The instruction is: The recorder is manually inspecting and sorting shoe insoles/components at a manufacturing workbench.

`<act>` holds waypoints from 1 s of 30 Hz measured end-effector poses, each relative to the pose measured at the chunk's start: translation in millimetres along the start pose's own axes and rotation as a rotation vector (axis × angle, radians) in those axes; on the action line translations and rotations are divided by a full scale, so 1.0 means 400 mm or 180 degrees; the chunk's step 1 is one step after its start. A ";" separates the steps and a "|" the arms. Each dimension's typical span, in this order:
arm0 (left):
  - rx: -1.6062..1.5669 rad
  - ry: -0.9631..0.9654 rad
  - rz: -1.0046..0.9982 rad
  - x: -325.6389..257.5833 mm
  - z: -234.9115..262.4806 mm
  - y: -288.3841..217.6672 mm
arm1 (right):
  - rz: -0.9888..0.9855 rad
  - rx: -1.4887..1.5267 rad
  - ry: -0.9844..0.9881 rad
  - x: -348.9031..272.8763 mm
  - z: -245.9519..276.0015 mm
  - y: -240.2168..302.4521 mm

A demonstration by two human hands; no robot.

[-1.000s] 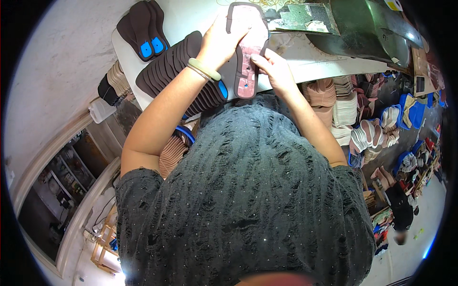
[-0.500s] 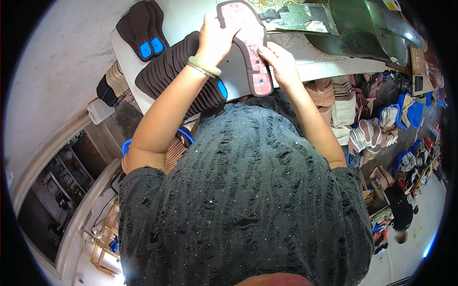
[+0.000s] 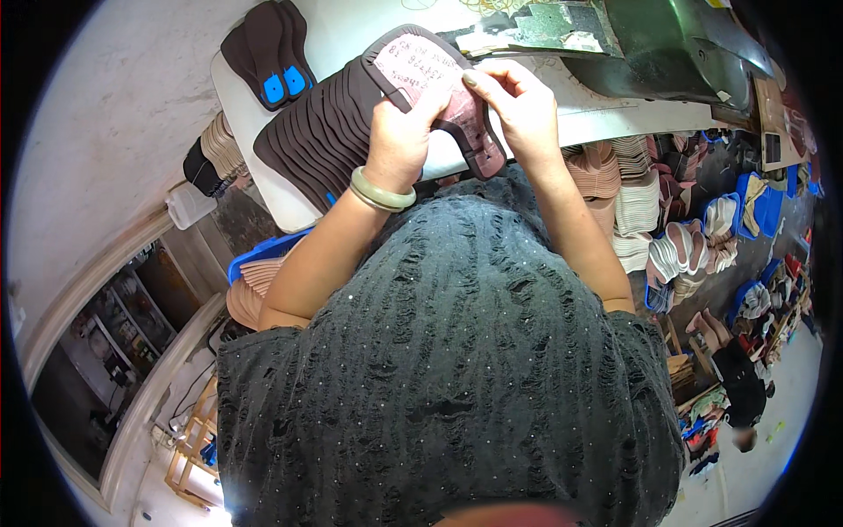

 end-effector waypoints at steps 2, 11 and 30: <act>-0.0031 -0.0087 -0.0297 -0.001 0.001 0.005 | -0.0175 -0.0049 0.0162 0.001 0.005 -0.005; 0.0819 -0.0162 -0.0485 -0.002 -0.007 -0.014 | 0.2614 -0.2795 0.0258 0.017 0.002 0.047; -0.1589 0.0711 0.0638 0.013 0.032 0.027 | -0.1785 0.1986 0.0675 -0.022 -0.013 -0.012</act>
Point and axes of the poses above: each hand's wrist, its own x-axis towards the middle knuckle, its own z-axis out of the back of the hand, y = z × x, the point moved 3 cm from there along x, towards the middle knuckle, and after that the axes turned 2 degrees about z, right-handed, at the moved point
